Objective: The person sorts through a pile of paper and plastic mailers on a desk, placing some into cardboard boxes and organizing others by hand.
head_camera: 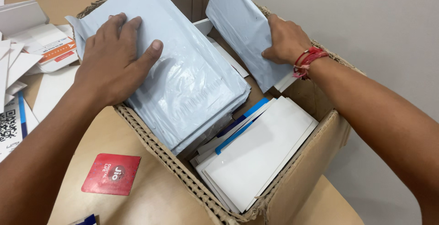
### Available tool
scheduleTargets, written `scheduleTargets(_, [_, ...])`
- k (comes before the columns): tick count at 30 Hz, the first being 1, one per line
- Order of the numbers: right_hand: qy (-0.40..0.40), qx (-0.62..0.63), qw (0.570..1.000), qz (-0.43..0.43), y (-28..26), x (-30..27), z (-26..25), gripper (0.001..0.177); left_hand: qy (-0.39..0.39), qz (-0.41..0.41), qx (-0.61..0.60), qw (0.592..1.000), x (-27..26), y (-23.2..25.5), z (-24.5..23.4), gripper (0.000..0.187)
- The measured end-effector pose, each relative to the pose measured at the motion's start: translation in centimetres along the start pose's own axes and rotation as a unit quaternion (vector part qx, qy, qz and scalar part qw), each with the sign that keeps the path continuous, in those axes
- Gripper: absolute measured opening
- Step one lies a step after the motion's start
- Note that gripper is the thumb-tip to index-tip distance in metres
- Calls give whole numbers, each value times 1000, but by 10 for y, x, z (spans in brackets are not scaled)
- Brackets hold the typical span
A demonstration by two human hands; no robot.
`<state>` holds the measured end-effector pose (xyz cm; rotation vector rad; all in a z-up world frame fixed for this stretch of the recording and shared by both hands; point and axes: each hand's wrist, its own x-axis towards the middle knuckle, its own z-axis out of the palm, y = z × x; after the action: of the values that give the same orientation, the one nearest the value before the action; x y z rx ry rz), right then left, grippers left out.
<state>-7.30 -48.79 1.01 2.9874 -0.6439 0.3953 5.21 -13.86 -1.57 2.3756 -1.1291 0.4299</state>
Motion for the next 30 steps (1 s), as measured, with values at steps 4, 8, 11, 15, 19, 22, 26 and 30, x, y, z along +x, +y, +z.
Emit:
scheduleTargets(4, [-24, -23, 998, 57, 4, -18, -23, 56, 4, -2, -3, 1000, -3, 1, -1, 81])
scheduleTargets(8, [-143, -134, 975, 101, -5, -34, -34, 48, -7, -27, -9, 1000, -2, 2, -2, 83])
scheduleTargets(11, [-168, -148, 967, 119, 1, -33, -28, 39, 5, -7, -10, 1000, -2, 1, 0, 82])
scheduleTargets(15, [-119, -161, 974, 101, 19, -15, -2, 30, 15, 4, -13, 1000, -3, -1, 0, 82])
scheduleTargets(19, [-191, -182, 960, 89, 27, 4, 22, 35, 17, -2, -16, 1000, -4, -2, 1, 84])
scheduleTargets(22, [-268, -249, 925, 104, 20, 9, 35, 40, 26, 9, -11, 1000, -4, -4, 2, 85])
scheduleTargets(26, [-258, -302, 912, 101, 9, 11, 32, 50, 34, 11, -15, 999, -3, -6, 4, 86])
scheduleTargets(30, [-119, -327, 934, 75, -7, 2, 11, 54, 47, 3, -39, 998, -2, -6, 4, 83])
